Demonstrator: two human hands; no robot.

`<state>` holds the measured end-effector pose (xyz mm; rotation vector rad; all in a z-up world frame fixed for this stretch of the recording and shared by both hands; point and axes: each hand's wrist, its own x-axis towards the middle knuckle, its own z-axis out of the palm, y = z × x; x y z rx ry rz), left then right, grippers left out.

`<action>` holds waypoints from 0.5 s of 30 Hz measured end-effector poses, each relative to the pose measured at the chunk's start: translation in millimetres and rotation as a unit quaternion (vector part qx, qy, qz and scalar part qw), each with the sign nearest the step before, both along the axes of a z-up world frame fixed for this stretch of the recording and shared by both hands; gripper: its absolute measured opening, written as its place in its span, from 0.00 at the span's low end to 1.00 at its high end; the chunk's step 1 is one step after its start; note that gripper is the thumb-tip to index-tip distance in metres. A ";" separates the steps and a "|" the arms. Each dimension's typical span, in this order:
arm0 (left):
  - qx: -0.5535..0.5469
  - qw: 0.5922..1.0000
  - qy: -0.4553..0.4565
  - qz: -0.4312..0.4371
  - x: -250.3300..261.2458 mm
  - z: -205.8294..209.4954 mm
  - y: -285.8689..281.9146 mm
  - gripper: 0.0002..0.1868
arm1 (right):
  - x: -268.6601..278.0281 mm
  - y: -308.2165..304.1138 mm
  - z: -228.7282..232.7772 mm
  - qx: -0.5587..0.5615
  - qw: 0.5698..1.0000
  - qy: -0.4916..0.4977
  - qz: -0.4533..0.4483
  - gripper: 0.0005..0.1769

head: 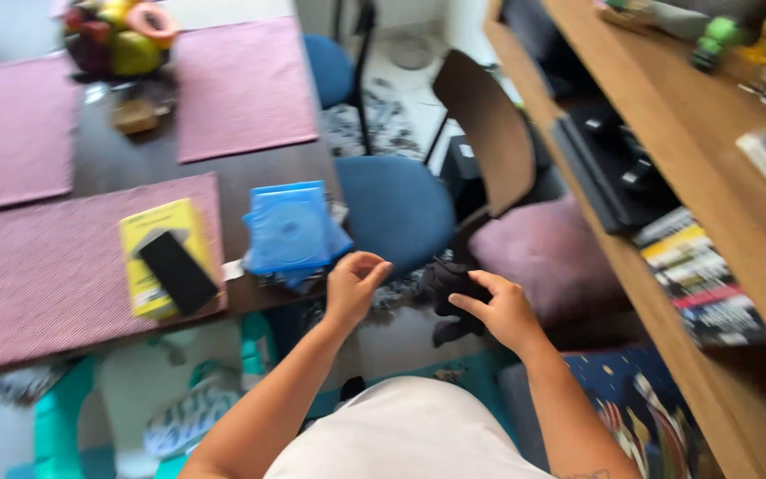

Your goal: Cleaning PlayStation 4 game discs with a cloth and organizing the cases on a desk.

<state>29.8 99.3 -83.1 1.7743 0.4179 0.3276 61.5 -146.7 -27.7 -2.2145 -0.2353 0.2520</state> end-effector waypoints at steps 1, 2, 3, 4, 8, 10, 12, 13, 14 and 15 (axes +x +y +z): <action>0.001 1.000 0.001 0.013 -2.0 0.3 19.7 0.08 | -1.1 11.9 3.5 0.001 1.000 0.001 0.013 0.23; 0.148 0.988 -0.001 0.040 -3.9 0.5 38.7 0.13 | -1.6 22.9 6.9 0.014 0.999 -0.021 0.032 0.20; 0.291 0.955 0.000 0.062 -5.4 0.5 55.9 0.19 | -3.7 31.9 10.6 0.027 0.998 -0.043 0.046 0.18; 0.291 0.954 0.003 0.070 -5.8 6.8 64.8 0.19 | -2.7 37.2 7.1 0.027 0.997 -0.043 0.054 0.18; 0.303 0.925 0.215 0.074 2.9 14.9 89.3 0.44 | -1.9 49.1 -2.9 0.055 0.990 -0.093 0.092 0.15; 0.315 0.912 0.253 0.069 8.7 22.5 95.6 0.48 | -2.6 54.4 -1.8 0.062 0.988 -0.096 0.103 0.15; 0.271 0.913 0.301 0.048 10.7 39.4 96.2 0.54 | -6.5 57.9 1.7 0.088 0.988 -0.079 0.100 0.14; 0.271 0.913 0.301 0.044 12.2 40.0 97.4 0.54 | -8.0 59.7 6.1 0.086 0.988 -0.079 0.097 0.14; 0.276 0.908 0.314 0.036 13.5 40.7 97.8 0.55 | -9.6 60.8 10.6 0.100 0.987 -0.078 0.094 0.13; 0.281 0.902 0.326 0.028 14.0 41.2 97.7 0.56 | -11.9 61.5 14.7 0.114 0.986 -0.078 0.092 0.13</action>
